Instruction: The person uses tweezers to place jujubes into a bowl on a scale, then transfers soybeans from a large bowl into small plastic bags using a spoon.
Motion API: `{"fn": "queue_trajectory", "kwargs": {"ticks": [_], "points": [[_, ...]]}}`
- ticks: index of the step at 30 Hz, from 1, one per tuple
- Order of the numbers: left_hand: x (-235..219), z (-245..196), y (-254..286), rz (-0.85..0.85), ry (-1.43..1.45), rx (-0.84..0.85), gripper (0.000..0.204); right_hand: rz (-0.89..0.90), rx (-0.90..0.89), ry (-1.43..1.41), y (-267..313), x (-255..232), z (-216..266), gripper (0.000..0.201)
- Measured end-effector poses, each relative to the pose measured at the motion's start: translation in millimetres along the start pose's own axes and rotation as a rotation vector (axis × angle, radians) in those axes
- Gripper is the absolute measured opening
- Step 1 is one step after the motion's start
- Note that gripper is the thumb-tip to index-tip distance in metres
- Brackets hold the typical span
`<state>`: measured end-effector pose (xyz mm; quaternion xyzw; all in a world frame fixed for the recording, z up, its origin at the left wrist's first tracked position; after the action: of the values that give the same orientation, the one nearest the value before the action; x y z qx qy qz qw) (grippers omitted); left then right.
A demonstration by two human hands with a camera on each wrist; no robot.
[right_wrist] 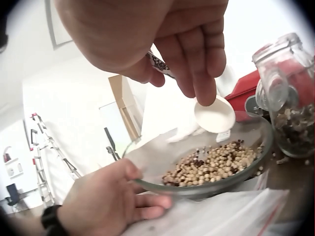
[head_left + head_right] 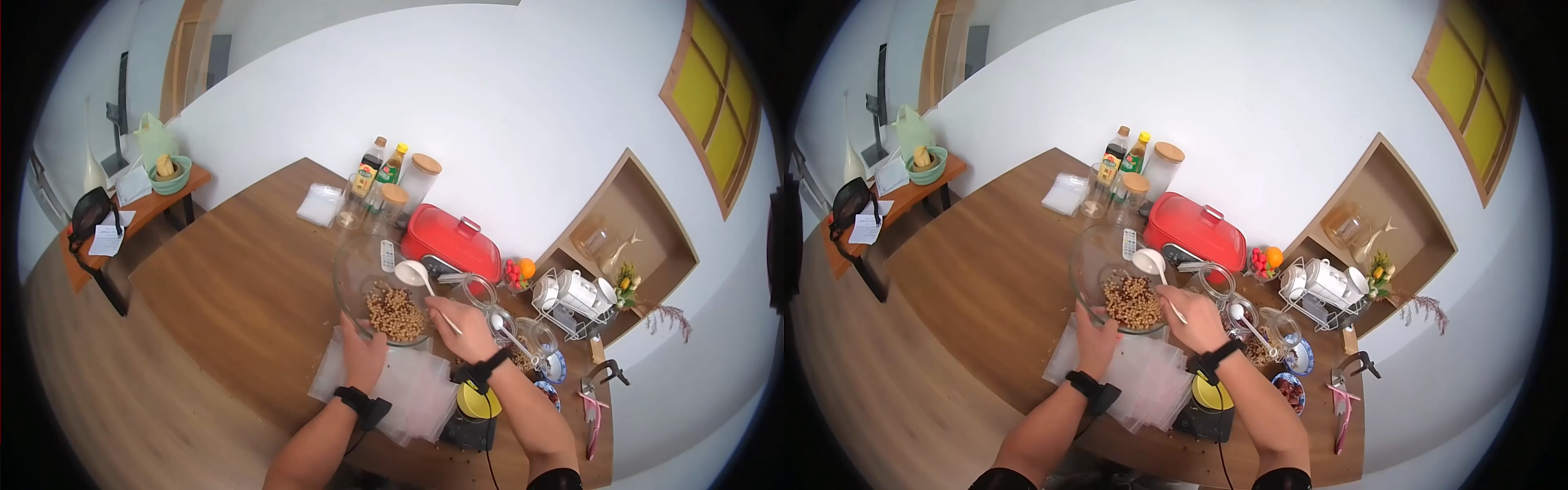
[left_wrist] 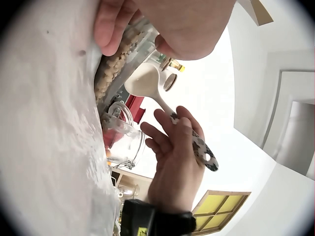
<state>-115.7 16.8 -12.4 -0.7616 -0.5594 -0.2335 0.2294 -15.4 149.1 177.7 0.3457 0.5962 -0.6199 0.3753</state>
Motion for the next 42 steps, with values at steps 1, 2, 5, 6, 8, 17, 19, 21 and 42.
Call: {"fn": "queue_trajectory", "kwargs": {"ticks": [1, 2, 5, 6, 8, 17, 19, 21, 42], "points": [[2.8, -8.9, 2.9, -0.011, 0.037, -0.040, 0.093, -0.029, -0.014, 0.033, -3.9, 10.0, -7.9, 0.024], [4.4, -12.2, 2.7, -0.001, 0.001, -0.033, 0.093, -0.018, 0.003, 0.041, -5.3, 23.1, -15.7, 0.026], [3.4, -15.9, 1.9, 0.023, -0.086, 0.007, 0.094, 0.012, -0.027, 0.089, -4.2, 44.0, -21.7, 0.027], [4.4, -16.1, 0.0, 0.033, -0.100, 0.032, 0.095, 0.010, -0.035, 0.080, -4.2, 40.8, -17.2, 0.027], [4.2, -11.6, -0.7, 0.047, -0.107, 0.038, 0.097, 0.067, 0.014, 0.018, 0.6, 31.3, -15.6, 0.027], [4.6, -5.7, -0.5, 0.065, -0.153, 0.054, 0.102, 0.138, 0.610, -0.821, 55.1, 7.8, -34.0, 0.028], [4.4, -3.0, -3.3, 0.058, -0.166, 0.119, 0.099, 0.116, 0.684, -0.930, 52.7, 6.7, -29.7, 0.030], [4.9, -3.6, -1.3, 0.069, -0.134, 0.080, 0.099, 0.086, 0.729, -1.021, 49.1, 15.9, -32.0, 0.031], [5.5, -4.1, 2.5, 0.004, -0.110, -0.075, 0.099, -0.484, 0.983, -0.913, 133.9, -140.3, -122.0, 0.038]]}}
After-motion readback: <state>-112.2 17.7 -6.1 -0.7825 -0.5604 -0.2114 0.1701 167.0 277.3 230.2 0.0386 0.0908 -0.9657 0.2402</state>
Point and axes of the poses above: each hand's wrist, its own y-axis away from the middle knuckle, its own x-axis out of the palm, z = x × y, the point moved 8 cm from there along -y, towards the middle knuckle, and after that the axes turned 10 degrees about y, right-handed, at the moved point
